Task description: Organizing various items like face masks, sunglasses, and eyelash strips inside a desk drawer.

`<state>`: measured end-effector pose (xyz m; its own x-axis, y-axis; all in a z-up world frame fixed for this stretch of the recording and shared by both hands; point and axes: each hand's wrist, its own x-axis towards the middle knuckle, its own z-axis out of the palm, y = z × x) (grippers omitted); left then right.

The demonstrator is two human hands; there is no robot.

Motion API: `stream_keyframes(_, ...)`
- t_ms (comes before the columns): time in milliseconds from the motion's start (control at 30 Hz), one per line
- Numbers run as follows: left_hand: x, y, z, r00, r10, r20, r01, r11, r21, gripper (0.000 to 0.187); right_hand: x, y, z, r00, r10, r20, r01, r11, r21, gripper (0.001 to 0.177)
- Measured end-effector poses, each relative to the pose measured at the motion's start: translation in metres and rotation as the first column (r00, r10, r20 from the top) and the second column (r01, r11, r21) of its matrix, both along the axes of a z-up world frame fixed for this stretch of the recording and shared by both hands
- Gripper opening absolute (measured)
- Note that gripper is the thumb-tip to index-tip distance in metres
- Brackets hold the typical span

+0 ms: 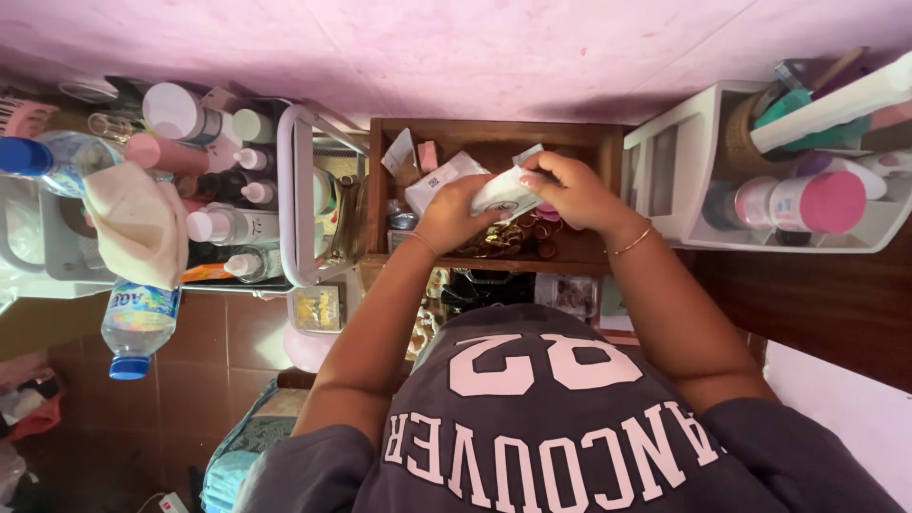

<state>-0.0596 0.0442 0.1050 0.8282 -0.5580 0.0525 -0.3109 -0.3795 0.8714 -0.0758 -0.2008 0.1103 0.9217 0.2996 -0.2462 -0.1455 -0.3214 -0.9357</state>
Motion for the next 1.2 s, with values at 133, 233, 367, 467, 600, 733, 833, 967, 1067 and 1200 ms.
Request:
stream_keyframes(133,0.002,-0.006,-0.008,0.973,-0.002,-0.229,0.02,0.997,0.076,0.04,-0.007,-0.008,-0.034,0.993,-0.117,-0.018,0.118,0.99,0.074,0.024)
stream_keyframes(233,-0.003,-0.003,-0.015,0.946,0.054,-0.32,-0.013,0.992,0.129,0.039,-0.017,-0.014,-0.056,0.968,-0.251,-0.023,0.251,0.95,0.186,0.027)
stream_keyframes(367,-0.02,0.001,-0.031,0.904,0.137,-0.405,-0.098,0.988,0.117,0.036,-0.046,-0.021,-0.062,0.924,-0.337,-0.184,0.369,0.91,0.187,0.034)
stream_keyframes(467,-0.034,-0.002,-0.033,0.844,0.116,-0.524,-0.17,0.984,-0.056,0.036,-0.069,-0.027,-0.062,0.907,-0.324,-0.269,0.379,0.907,0.186,0.037)
stream_keyframes(600,-0.053,-0.012,-0.015,0.77,0.056,-0.635,-0.189,0.972,-0.143,0.037,-0.098,-0.037,-0.051,0.89,-0.272,-0.366,0.366,0.905,0.217,0.04)
stream_keyframes(733,-0.082,-0.026,0.005,0.855,0.034,-0.518,-0.044,0.999,-0.008,0.038,-0.128,-0.051,-0.026,0.925,-0.238,-0.297,0.326,0.898,0.296,0.042)
stream_keyframes(833,-0.108,-0.045,0.024,0.947,-0.074,-0.314,0.105,0.991,0.081,0.039,-0.152,-0.067,-0.003,0.97,-0.193,-0.146,0.231,0.919,0.319,0.046)
stream_keyframes(967,-0.138,-0.074,0.04,0.949,-0.122,-0.29,0.154,0.984,0.091,0.045,-0.186,-0.086,0.005,0.995,-0.092,-0.036,0.098,0.962,0.254,0.049)
stream_keyframes(1067,-0.158,-0.092,0.021,0.943,-0.068,-0.326,0.067,0.998,-0.014,0.047,-0.212,-0.107,-0.009,0.992,-0.115,-0.046,0.122,0.968,0.219,0.041)
stream_keyframes(1200,-0.188,-0.107,-0.03,0.88,0.024,-0.475,-0.19,0.933,-0.305,0.05,-0.241,-0.128,-0.027,0.967,-0.246,-0.069,0.255,0.944,0.209,0.03)
